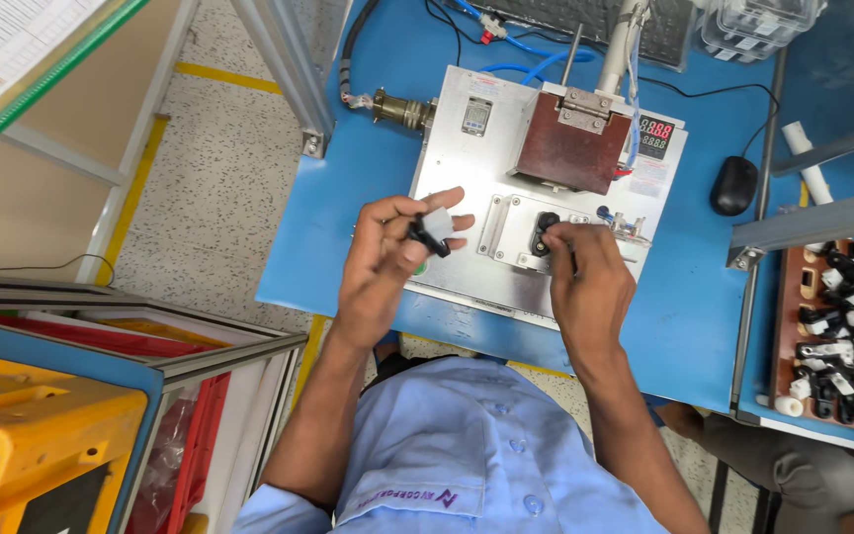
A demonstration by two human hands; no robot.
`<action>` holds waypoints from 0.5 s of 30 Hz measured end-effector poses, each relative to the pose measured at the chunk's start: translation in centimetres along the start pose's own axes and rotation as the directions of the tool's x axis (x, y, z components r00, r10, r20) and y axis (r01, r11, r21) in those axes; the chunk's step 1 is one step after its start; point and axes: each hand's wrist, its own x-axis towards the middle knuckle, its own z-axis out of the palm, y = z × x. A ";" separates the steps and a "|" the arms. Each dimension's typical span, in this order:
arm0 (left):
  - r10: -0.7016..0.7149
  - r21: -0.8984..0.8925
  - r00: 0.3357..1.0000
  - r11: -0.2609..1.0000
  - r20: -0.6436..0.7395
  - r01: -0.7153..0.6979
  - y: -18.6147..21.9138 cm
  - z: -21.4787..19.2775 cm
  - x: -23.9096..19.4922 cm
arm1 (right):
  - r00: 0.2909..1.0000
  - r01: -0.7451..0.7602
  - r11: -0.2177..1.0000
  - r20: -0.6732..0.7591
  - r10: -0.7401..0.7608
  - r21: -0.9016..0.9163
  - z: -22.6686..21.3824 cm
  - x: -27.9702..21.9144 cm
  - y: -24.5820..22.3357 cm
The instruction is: The person operates a benchtop testing machine by placing small black and white plastic parts into a fixture, pressing buttons to run the machine, and removing the parts. The person repeats this cycle multiple times, handling parts one at a time.
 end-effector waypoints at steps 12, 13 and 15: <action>-0.065 0.486 0.885 0.816 -0.461 0.313 -7.4 -8.8 -2.6 | 0.632 -0.680 0.711 0.349 0.692 -0.180 -4.9 -7.3 11.4; -0.062 0.599 0.899 0.726 -0.433 0.338 -8.1 -9.2 -3.0 | 0.519 -0.783 0.621 0.515 0.683 -0.035 -3.8 -8.1 11.9; -0.165 0.592 0.850 0.651 -0.501 0.475 -9.0 -9.5 -3.3 | 0.580 -0.815 0.374 0.603 0.548 0.443 -1.6 -9.6 12.4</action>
